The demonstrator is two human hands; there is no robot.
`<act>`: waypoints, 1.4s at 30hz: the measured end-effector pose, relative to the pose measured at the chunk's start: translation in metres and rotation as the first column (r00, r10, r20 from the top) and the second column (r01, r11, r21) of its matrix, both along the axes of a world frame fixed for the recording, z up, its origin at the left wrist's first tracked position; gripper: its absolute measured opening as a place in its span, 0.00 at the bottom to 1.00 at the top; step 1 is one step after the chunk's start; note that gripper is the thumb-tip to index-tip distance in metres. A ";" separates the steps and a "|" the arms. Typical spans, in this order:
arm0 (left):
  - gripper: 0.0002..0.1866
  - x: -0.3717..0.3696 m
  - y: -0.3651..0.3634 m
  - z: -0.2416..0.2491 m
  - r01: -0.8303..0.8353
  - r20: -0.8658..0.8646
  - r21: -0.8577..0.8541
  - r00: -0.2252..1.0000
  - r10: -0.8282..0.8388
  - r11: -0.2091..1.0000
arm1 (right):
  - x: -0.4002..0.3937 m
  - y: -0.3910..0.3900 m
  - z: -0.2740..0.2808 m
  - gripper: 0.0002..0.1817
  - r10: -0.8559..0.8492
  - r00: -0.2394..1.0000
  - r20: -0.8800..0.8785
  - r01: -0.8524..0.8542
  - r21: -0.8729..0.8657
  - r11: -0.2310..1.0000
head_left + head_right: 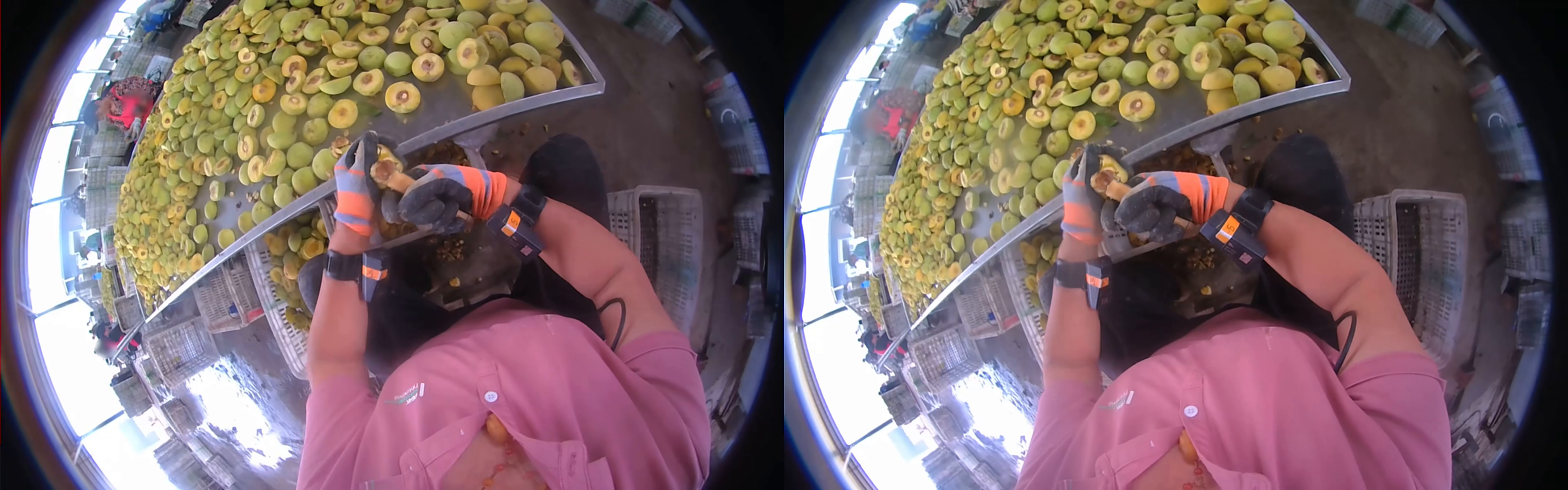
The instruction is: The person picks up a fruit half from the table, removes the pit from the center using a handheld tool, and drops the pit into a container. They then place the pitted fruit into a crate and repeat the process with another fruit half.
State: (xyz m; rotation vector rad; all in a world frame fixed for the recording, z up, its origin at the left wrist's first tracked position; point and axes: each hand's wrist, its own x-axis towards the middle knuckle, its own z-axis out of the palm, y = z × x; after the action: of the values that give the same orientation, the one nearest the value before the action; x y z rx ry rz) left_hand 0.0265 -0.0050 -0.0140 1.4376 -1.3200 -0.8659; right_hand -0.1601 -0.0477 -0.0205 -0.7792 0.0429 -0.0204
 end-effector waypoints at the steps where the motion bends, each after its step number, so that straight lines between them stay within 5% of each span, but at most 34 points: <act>1: 0.11 0.008 0.002 -0.005 -0.003 0.172 0.042 0.985 -0.004 0.999 | 0.004 -0.002 -0.017 0.08 -0.030 0.999 0.041 0.043 -0.374 0.927; 2: 0.13 0.032 0.014 0.001 0.038 0.526 0.115 0.845 -0.094 0.993 | 0.005 0.002 -0.015 0.11 -0.168 0.980 -0.102 0.072 -0.611 0.789; 3: 0.15 0.046 0.028 0.006 0.048 0.794 0.198 0.578 -0.188 0.979 | 0.007 0.007 -0.012 0.13 -0.307 0.919 -0.248 -0.018 -0.803 0.596; 5: 0.26 0.033 0.053 0.070 -0.385 0.820 0.478 0.518 -0.244 0.789 | 0.013 0.014 -0.011 0.17 -0.424 0.776 -0.468 -0.348 -0.877 0.332; 6: 0.26 0.046 0.070 0.075 -0.409 0.805 0.465 0.564 -0.183 0.785 | 0.016 0.016 -0.014 0.19 -0.432 0.717 -0.547 -0.506 -0.834 0.218; 7: 0.27 0.066 0.085 0.080 -0.429 0.786 0.451 0.606 -0.121 0.783 | 0.015 0.018 -0.010 0.18 -0.432 0.738 -0.519 -0.455 -0.855 0.249; 8: 0.28 0.089 0.100 0.073 -0.569 0.891 0.382 0.437 -0.126 0.729 | 0.013 0.019 -0.003 0.18 -0.435 0.756 -0.489 -0.403 -0.872 0.278; 9: 0.29 0.088 0.100 0.092 -0.695 0.879 0.468 0.431 -0.205 0.547 | 0.011 0.020 0.001 0.18 -0.438 0.773 -0.459 -0.351 -0.884 0.307; 12: 0.30 0.134 0.127 0.065 -0.782 0.964 0.188 0.030 -0.266 0.594 | 0.012 0.017 0.000 0.17 -0.464 0.780 -0.419 -0.348 -0.908 0.235; 13: 0.31 0.141 0.122 0.058 -0.716 0.978 0.089 -0.067 -0.195 0.693 | 0.012 0.018 0.000 0.17 -0.486 0.790 -0.374 -0.304 -0.927 0.219; 15: 0.30 0.128 0.083 0.058 -0.593 0.977 0.045 0.193 0.087 0.804 | 0.015 0.021 0.003 0.16 -0.522 0.814 -0.256 -0.204 -0.966 0.157; 16: 0.29 0.117 0.060 0.059 -0.546 0.955 0.104 0.287 0.070 0.831 | 0.011 0.020 0.029 0.15 -0.515 0.814 -0.270 -0.180 -0.959 0.220; 17: 0.28 0.109 0.034 0.060 -0.488 0.927 0.140 0.371 0.060 0.861 | 0.011 0.019 0.045 0.17 -0.471 0.782 -0.408 -0.190 -0.876 0.443; 18: 0.29 0.132 0.006 0.016 -0.415 0.986 0.106 0.164 -0.040 0.904 | 0.014 0.018 0.023 0.17 -0.512 0.807 -0.296 -0.140 -0.937 0.321; 19: 0.23 0.111 -0.020 0.020 -0.238 0.963 -0.142 0.189 0.190 0.961 | 0.013 0.021 0.005 0.17 -0.585 0.810 -0.029 0.008 -0.998 0.060; 20: 0.25 0.098 -0.049 0.016 -0.190 0.925 -0.153 0.318 0.208 0.970 | 0.014 0.016 0.016 0.16 -0.566 0.803 -0.185 -0.085 -0.976 0.198; 22: 0.32 0.066 -0.088 0.028 -0.282 0.942 0.206 0.317 -0.111 0.937 | 0.012 0.013 0.023 0.16 -0.573 0.802 -0.171 -0.046 -0.973 0.225; 24: 0.31 0.057 -0.107 0.004 -0.304 0.947 0.255 0.268 -0.175 0.918 | 0.011 0.006 0.027 0.17 -0.551 0.816 -0.176 -0.078 -0.978 0.196; 27: 0.34 0.048 -0.112 -0.008 -0.315 0.941 0.246 0.303 -0.149 0.917 | 0.006 0.001 0.035 0.18 -0.581 0.791 -0.194 -0.041 -0.963 0.266; 30: 0.34 0.045 -0.105 -0.015 -0.402 0.866 0.214 0.500 0.018 0.890 | 0.003 0.000 0.027 0.19 -0.622 0.771 -0.140 0.023 -0.969 0.247; 32: 0.31 0.045 -0.096 -0.017 -0.383 0.708 0.142 0.683 0.176 0.913 | 0.000 -0.003 0.022 0.18 -0.684 0.729 -0.013 0.130 -0.979 0.157; 36: 0.19 0.037 -0.077 -0.010 -0.265 0.144 0.051 0.956 0.256 0.963 | -0.002 -0.013 0.016 0.12 -0.810 0.586 0.014 0.302 -0.932 0.203; 38: 0.15 0.026 -0.062 -0.011 -0.189 -0.192 -0.037 0.965 0.179 0.981 | 0.002 -0.017 0.008 0.09 -0.837 0.539 0.094 0.368 -0.920 0.134; 40: 0.08 0.008 -0.050 -0.022 -0.150 -0.163 -0.212 0.980 0.116 0.966 | 0.008 -0.014 0.001 0.09 -0.798 0.560 0.222 0.464 -0.883 0.079; 42: 0.12 -0.008 -0.041 -0.013 -0.163 -0.360 -0.085 0.925 0.122 0.983 | 0.014 -0.009 -0.004 0.10 -0.809 0.549 0.210 0.468 -0.879 0.090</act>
State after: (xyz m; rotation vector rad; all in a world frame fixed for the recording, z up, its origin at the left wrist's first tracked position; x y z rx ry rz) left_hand 0.0189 -0.0457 -0.0268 1.2053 -0.9649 -0.8892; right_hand -0.1460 -0.0566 -0.0250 -1.8062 0.8195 -0.8966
